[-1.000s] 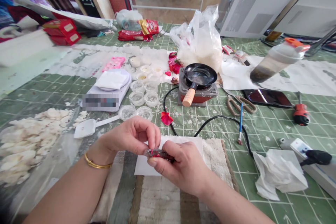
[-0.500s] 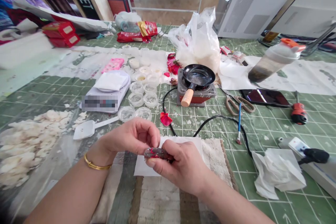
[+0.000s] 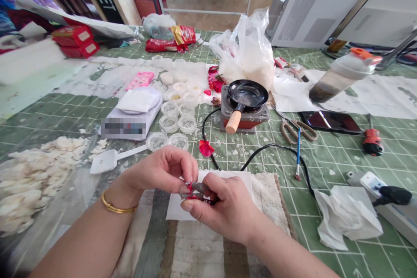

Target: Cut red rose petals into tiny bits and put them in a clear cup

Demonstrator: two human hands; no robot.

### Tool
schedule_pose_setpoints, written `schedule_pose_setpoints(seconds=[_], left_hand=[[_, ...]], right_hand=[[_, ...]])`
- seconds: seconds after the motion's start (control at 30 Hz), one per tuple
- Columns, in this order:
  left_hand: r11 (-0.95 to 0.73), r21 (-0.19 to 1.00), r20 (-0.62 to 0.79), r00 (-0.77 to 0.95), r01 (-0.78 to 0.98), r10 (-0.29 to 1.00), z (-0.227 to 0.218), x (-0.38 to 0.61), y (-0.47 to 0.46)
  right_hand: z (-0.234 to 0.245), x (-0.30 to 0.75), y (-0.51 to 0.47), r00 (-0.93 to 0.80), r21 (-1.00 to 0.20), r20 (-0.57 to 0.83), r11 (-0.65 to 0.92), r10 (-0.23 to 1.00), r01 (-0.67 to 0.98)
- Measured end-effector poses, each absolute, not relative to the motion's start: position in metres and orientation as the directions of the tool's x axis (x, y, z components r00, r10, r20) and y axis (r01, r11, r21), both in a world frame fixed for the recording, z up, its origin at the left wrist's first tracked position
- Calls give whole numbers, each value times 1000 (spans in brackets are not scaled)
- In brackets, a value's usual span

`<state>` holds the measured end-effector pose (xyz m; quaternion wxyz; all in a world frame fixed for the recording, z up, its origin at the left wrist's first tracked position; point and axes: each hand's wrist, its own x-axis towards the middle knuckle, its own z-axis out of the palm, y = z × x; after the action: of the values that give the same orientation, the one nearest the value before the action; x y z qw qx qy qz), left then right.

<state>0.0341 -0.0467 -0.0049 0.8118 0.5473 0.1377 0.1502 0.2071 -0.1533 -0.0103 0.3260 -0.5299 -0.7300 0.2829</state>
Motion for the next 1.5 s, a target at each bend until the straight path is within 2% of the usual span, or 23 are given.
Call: schedule_pose_setpoints(seconds=[0.33, 0.63, 0.83, 1.2, 1.5], left_hand=[[299, 950, -37, 924, -85, 382, -6, 35, -47], [323, 943, -43, 932, -82, 361, -6, 34, -46], [345, 935, -49, 928, -88, 369, -8, 35, -46], [352, 934, -72, 929, -65, 363, -8, 34, -47], [362, 930, -69, 937, -64, 343, -7, 34, -46]], right_hand=[[-11, 209, -154, -254, -740, 192, 310, 948, 597], [-13, 209, -152, -274, -744, 177, 310, 945, 592], [-11, 208, -153, -245, -745, 219, 324, 944, 583], [-8, 208, -154, -255, -790, 159, 278, 954, 547], [-10, 207, -153, -271, -772, 174, 302, 947, 559]])
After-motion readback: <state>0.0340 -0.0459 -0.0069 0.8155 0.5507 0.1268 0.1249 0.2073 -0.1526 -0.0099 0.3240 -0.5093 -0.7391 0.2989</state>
